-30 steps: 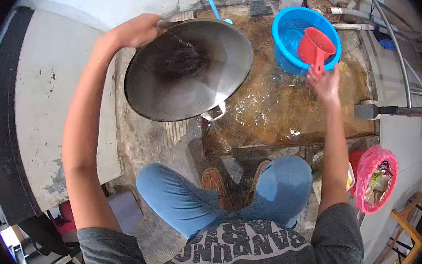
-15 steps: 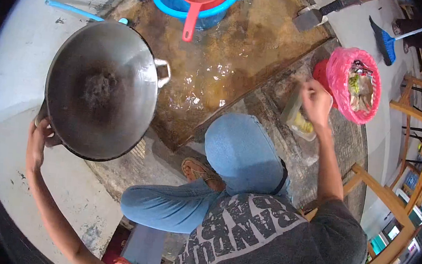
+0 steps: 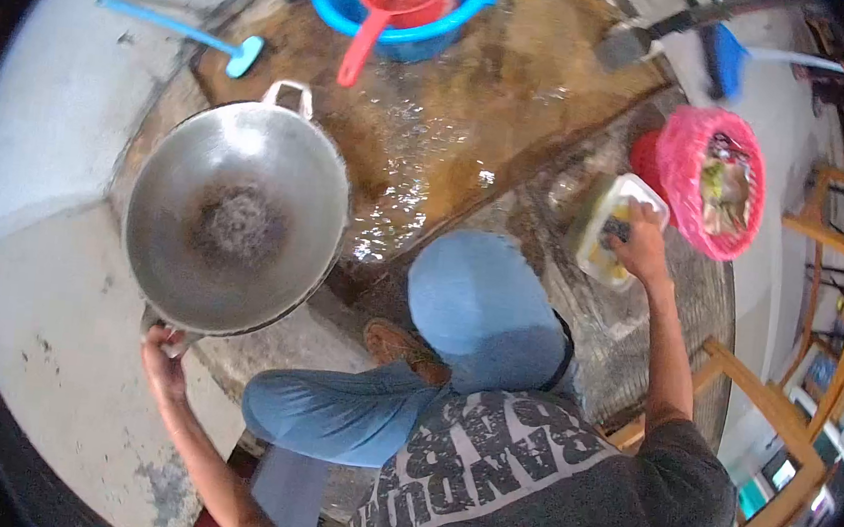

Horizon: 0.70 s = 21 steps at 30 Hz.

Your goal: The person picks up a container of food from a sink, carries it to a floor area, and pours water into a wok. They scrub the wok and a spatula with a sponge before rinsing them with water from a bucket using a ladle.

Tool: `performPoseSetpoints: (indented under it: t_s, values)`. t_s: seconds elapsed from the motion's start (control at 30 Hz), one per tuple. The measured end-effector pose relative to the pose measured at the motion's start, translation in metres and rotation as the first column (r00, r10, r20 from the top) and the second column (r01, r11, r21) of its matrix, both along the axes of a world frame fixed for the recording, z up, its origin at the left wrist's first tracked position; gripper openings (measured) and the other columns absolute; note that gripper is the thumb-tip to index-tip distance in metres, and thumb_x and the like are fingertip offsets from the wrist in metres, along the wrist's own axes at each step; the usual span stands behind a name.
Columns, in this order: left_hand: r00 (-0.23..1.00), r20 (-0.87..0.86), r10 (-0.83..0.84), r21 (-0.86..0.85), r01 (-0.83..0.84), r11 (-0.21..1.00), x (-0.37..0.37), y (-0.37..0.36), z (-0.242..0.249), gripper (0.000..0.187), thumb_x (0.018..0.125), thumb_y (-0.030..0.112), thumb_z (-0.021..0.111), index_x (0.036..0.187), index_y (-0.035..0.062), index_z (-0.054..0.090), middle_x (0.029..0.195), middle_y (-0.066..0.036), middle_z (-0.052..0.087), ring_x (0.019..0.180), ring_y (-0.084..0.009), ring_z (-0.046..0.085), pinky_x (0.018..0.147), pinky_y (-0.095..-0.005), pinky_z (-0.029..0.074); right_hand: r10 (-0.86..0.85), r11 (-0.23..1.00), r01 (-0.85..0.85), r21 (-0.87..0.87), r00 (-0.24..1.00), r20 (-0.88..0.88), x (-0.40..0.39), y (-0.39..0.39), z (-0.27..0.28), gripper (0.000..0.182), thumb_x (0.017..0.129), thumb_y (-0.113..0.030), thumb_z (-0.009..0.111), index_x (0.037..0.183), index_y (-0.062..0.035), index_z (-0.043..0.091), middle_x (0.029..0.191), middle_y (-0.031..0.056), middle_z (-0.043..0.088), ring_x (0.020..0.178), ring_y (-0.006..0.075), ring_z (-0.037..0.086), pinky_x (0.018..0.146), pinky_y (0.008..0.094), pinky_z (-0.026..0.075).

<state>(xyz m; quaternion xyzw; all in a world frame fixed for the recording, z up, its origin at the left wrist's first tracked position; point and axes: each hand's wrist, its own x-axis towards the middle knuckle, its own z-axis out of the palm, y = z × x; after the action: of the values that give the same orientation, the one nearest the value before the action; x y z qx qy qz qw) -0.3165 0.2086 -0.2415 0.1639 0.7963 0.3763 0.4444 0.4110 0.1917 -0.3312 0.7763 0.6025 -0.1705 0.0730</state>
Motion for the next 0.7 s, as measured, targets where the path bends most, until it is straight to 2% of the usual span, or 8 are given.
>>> performPoseSetpoints:
  t_s: [0.1,0.17,0.2,0.33,0.47,0.57,0.6,0.7]
  values:
    - [0.965,-0.127,0.231,0.028,-0.229,0.973,0.062,-0.006,0.008,0.005,0.071,0.01,0.052,0.076,0.0116,0.053,0.073,0.002,0.05,0.068,-0.0127,0.05,0.072,-0.0305,0.041,0.035,0.999,-0.038,0.011,0.978,0.205,-0.001,-0.005,-0.029,0.055,0.064,-0.012,0.069,0.114,-0.0023,0.05,0.112,0.0195,0.054,0.107,0.0352,0.05,0.086,0.042,0.046]
    - [0.957,-0.06,0.283,0.042,-0.281,0.959,0.031,-0.022,-0.018,0.019,0.072,0.01,0.052,0.09,0.0044,0.057,0.093,-0.007,0.055,0.085,-0.0221,0.054,0.078,-0.0369,0.047,0.014,1.0,-0.012,-0.008,0.97,0.242,0.009,-0.008,-0.063,0.051,0.062,-0.011,0.068,0.109,-0.0005,0.052,0.108,0.0188,0.055,0.103,0.0337,0.053,0.084,0.0425,0.046]
    - [0.961,-0.003,0.276,0.058,-0.275,0.96,0.021,-0.03,-0.03,0.017,0.072,0.01,0.051,0.087,0.0046,0.057,0.091,-0.007,0.054,0.084,-0.0221,0.054,0.076,-0.0369,0.047,0.039,0.999,-0.028,-0.047,0.967,0.253,0.013,-0.008,-0.07,0.053,0.061,-0.012,0.07,0.11,-0.0003,0.051,0.107,0.0184,0.055,0.103,0.0338,0.052,0.083,0.0424,0.046]
    - [0.95,0.054,0.309,0.121,-0.313,0.942,0.054,-0.031,-0.036,0.004,0.071,0.007,0.049,0.074,0.0062,0.052,0.08,-0.005,0.052,0.078,-0.0233,0.056,0.07,-0.0388,0.048,0.114,0.987,-0.08,-0.139,0.959,0.258,-0.002,0.009,-0.022,0.064,0.06,-0.017,0.075,0.116,-0.0003,0.047,0.109,0.0194,0.053,0.107,0.0366,0.048,0.091,0.0431,0.042]
    - [0.913,0.168,0.372,0.17,-0.399,0.901,0.059,-0.033,-0.06,0.003,0.069,0.006,0.049,0.07,0.009,0.049,0.08,-0.005,0.05,0.08,-0.0229,0.055,0.065,-0.0386,0.046,0.188,0.982,-0.187,-0.028,0.981,0.039,0.033,-0.004,-0.016,0.074,0.066,-0.02,0.074,0.128,0.0008,0.039,0.122,0.0227,0.048,0.117,0.0398,0.039,0.103,0.0452,0.028]
    - [0.894,0.139,0.425,0.142,-0.443,0.885,0.073,-0.024,-0.053,0.006,0.068,0.006,0.049,0.072,0.0106,0.049,0.081,-0.004,0.051,0.079,-0.0218,0.055,0.06,-0.0336,0.042,0.171,0.981,-0.182,-0.068,0.975,-0.142,0.076,-0.004,-0.029,0.071,0.069,-0.021,0.07,0.128,0.0007,0.039,0.127,0.021,0.045,0.122,0.0375,0.035,0.106,0.0421,0.027]
    - [0.895,0.113,0.431,0.148,-0.444,0.884,0.066,-0.028,-0.059,0.01,0.071,0.006,0.049,0.08,0.0043,0.054,0.08,-0.007,0.056,0.077,-0.021,0.058,0.059,-0.0365,0.049,0.216,0.972,-0.223,-0.077,0.972,-0.094,0.081,-0.005,-0.033,0.069,0.07,-0.02,0.068,0.129,0.0004,0.039,0.124,0.0209,0.048,0.118,0.0386,0.04,0.104,0.0424,0.029]
    - [0.943,-0.083,0.321,0.169,-0.305,0.937,0.073,-0.018,-0.053,0.01,0.075,0.006,0.048,0.081,0.0013,0.053,0.085,-0.008,0.057,0.078,-0.0217,0.058,0.063,-0.0367,0.049,0.117,0.95,-0.144,-0.277,0.987,-0.112,0.04,0.028,0.005,0.061,0.071,-0.02,0.066,0.124,0.0001,0.044,0.115,0.022,0.054,0.11,0.0407,0.047,0.098,0.0433,0.035]
